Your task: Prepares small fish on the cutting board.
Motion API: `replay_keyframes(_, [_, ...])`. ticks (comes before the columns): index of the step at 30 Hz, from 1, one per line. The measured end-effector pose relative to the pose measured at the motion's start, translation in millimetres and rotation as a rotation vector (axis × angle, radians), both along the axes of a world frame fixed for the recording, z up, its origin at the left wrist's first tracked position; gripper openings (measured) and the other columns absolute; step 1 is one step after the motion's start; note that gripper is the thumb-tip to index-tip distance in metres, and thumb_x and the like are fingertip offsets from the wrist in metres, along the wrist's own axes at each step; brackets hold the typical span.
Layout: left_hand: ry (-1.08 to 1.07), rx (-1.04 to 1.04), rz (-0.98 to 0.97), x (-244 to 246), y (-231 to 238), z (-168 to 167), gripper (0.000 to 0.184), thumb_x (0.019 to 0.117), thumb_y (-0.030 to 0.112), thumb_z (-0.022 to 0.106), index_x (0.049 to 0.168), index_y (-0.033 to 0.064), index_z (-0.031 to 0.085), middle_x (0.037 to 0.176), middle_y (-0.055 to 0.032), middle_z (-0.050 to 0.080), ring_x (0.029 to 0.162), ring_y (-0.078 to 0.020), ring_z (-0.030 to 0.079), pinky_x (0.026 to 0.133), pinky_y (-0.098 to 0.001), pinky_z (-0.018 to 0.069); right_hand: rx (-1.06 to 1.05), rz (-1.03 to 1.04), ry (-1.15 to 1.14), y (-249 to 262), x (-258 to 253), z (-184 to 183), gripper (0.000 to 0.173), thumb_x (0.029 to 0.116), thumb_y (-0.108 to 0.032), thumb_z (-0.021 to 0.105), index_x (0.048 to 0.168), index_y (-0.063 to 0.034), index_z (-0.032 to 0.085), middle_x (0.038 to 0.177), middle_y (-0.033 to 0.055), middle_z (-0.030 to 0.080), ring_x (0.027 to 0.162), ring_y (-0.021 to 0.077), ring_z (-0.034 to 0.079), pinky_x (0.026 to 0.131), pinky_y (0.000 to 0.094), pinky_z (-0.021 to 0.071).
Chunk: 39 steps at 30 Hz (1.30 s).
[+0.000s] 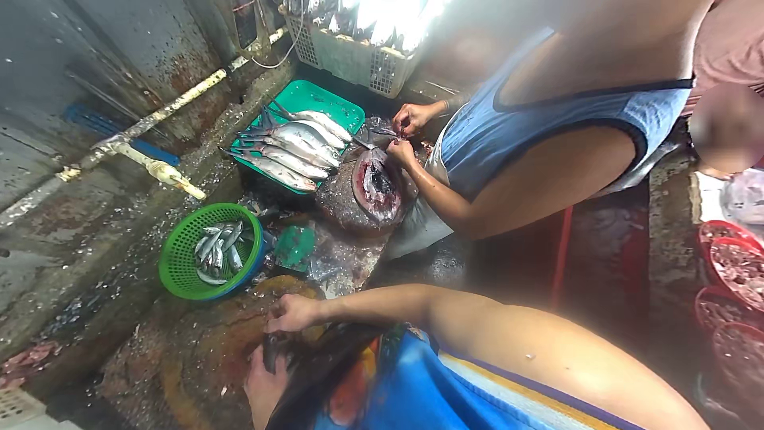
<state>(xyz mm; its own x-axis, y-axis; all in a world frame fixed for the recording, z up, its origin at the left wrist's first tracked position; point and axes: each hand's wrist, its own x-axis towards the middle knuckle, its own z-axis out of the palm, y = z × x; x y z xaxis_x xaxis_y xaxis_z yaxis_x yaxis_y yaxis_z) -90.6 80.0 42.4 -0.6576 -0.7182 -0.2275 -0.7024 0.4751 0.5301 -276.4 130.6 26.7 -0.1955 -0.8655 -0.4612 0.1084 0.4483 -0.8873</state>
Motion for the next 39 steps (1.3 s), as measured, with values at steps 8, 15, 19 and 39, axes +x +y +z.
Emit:
replay_keyframes(8, [-0.031,-0.007,0.027,-6.4,3.5,10.1,0.049,0.094,0.01,0.068,0.139,-0.0041,0.056,0.116,-0.0347,0.067,0.106,-0.0523,0.066,0.094,-0.0681,0.0486,-0.003,0.014,0.025,-2.2,-0.4,-4.6,0.032,0.0999,-0.029,0.065,0.106,0.0015,0.069,0.089,0.0153,0.069,0.074,0.0236,0.066,0.072,0.0467,0.0558])
replay_keyframes(15, [0.053,-0.157,0.028,-10.1,4.0,12.5,0.039,0.1008,0.016,0.06,0.135,-0.0028,0.058,0.11,-0.0317,0.069,0.097,-0.0494,0.07,0.086,-0.0657,0.0533,-0.053,-0.008,-0.035,-5.6,0.3,-9.5,0.028,0.0995,-0.026,0.065,0.107,-0.0001,0.069,0.09,0.0132,0.069,0.074,0.0209,0.066,0.071,0.0441,0.0557])
replay_keyframes(19, [0.11,-0.184,-0.047,-7.7,0.1,4.6,0.036,0.1041,0.017,0.052,0.128,-0.008,0.062,0.118,-0.0318,0.068,0.11,-0.0484,0.068,0.097,-0.0628,0.0509,-0.107,-0.046,-0.122,-4.6,-1.4,-2.0,0.023,0.0996,-0.02,0.065,0.111,-0.0003,0.07,0.09,0.0109,0.07,0.068,0.0157,0.064,0.065,0.0364,0.0556])
replay_keyframes(39, [-0.018,-0.111,-0.039,-14.1,10.6,15.7,0.036,0.1089,0.021,0.045,0.123,-0.0064,0.064,0.098,-0.032,0.071,0.093,-0.0514,0.07,0.084,-0.0684,0.0522,-0.1,0.058,0.258,-2.0,-6.4,-0.9,0.019,0.0879,-0.019,0.075,0.092,-0.0006,0.074,0.087,0.0146,0.072,0.084,0.0278,0.068,0.078,0.0548,0.0527])
